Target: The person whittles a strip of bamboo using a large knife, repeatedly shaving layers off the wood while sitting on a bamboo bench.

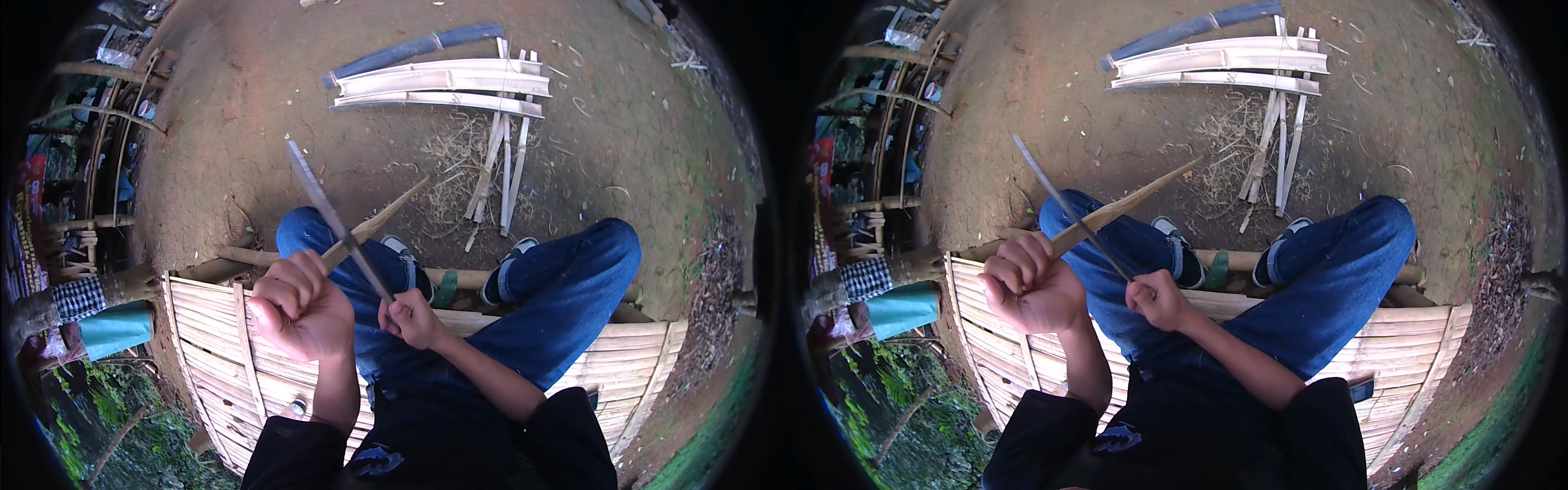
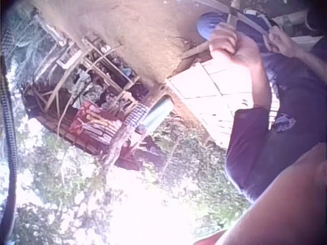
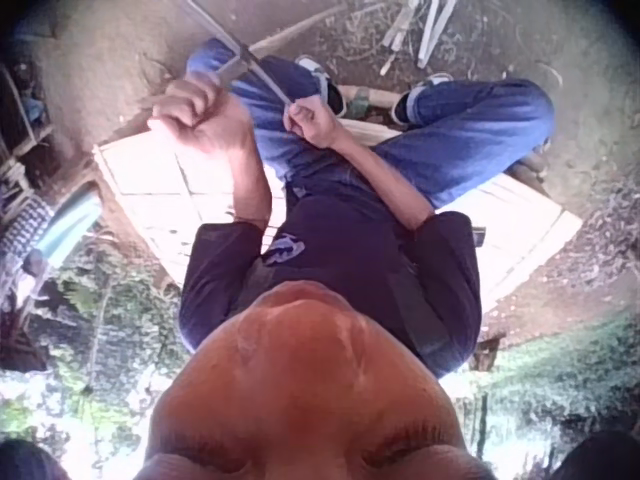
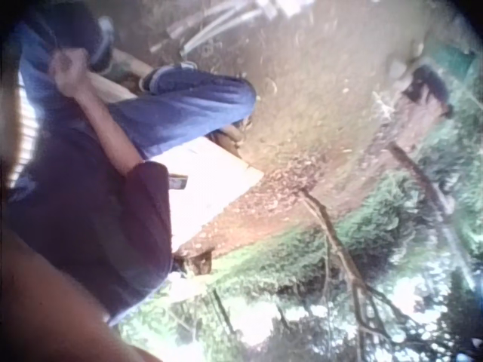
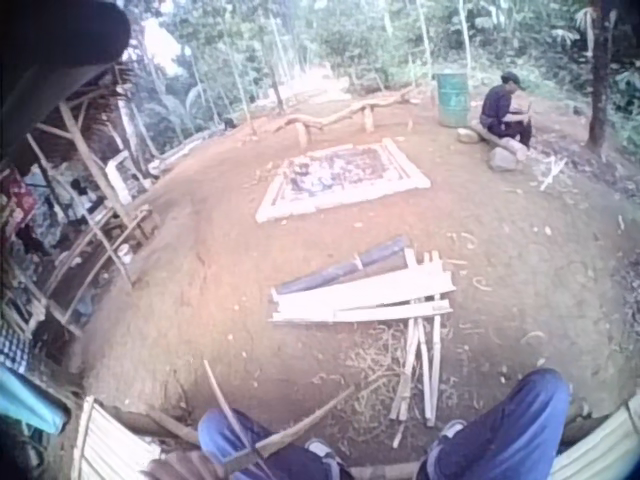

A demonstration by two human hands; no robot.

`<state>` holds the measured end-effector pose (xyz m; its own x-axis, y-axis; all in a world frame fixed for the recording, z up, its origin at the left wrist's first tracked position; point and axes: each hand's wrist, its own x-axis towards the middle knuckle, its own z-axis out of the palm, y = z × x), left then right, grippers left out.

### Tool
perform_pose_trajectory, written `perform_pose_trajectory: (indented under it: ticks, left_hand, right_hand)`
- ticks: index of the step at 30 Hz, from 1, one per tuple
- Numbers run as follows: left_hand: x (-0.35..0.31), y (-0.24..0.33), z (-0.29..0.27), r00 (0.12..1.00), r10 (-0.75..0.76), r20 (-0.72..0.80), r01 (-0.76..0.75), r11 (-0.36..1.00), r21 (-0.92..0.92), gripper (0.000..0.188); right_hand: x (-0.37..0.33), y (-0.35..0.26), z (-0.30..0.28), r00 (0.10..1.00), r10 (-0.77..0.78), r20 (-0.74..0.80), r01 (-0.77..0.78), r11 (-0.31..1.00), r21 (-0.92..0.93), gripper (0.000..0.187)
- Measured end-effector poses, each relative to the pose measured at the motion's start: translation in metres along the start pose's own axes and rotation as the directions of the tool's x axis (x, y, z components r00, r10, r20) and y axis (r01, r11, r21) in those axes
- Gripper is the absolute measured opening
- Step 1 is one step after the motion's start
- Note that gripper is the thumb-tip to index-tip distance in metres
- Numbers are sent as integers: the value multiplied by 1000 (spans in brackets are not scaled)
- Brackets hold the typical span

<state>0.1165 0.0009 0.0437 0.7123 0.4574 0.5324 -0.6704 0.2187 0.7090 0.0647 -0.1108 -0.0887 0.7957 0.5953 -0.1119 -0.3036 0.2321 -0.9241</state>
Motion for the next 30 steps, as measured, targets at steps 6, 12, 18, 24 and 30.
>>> perform_pose_trajectory:
  ticks: [6, 12, 18, 24, 30]
  left_hand:
    - [6, 9, -19, 984, -35, 177, 40, 999, -23, 52]
    - [8, 7, -8, 874, -18, 486, 43, 998, -39, 59]
    - [15, 7, -2, 798, -69, 599, 131, 990, -61, 57]
    - [2, 11, 1, 833, -46, 551, 82, 996, -42, 49]
    - [3, 1, -3, 895, -18, 446, 3, 999, 32, 34]
  right_hand:
    - [8, 12, -28, 854, 507, -115, -463, 843, 272, 60]
    - [-10, -27, -21, 995, 96, -24, -96, 995, -8, 61]
    - [-1, 29, -47, 921, 352, -164, -330, 932, 147, 64]
    - [-9, 21, -41, 905, 360, -226, -360, 932, 43, 62]
    - [-4, -11, -20, 994, -106, -33, 103, 991, -84, 55]
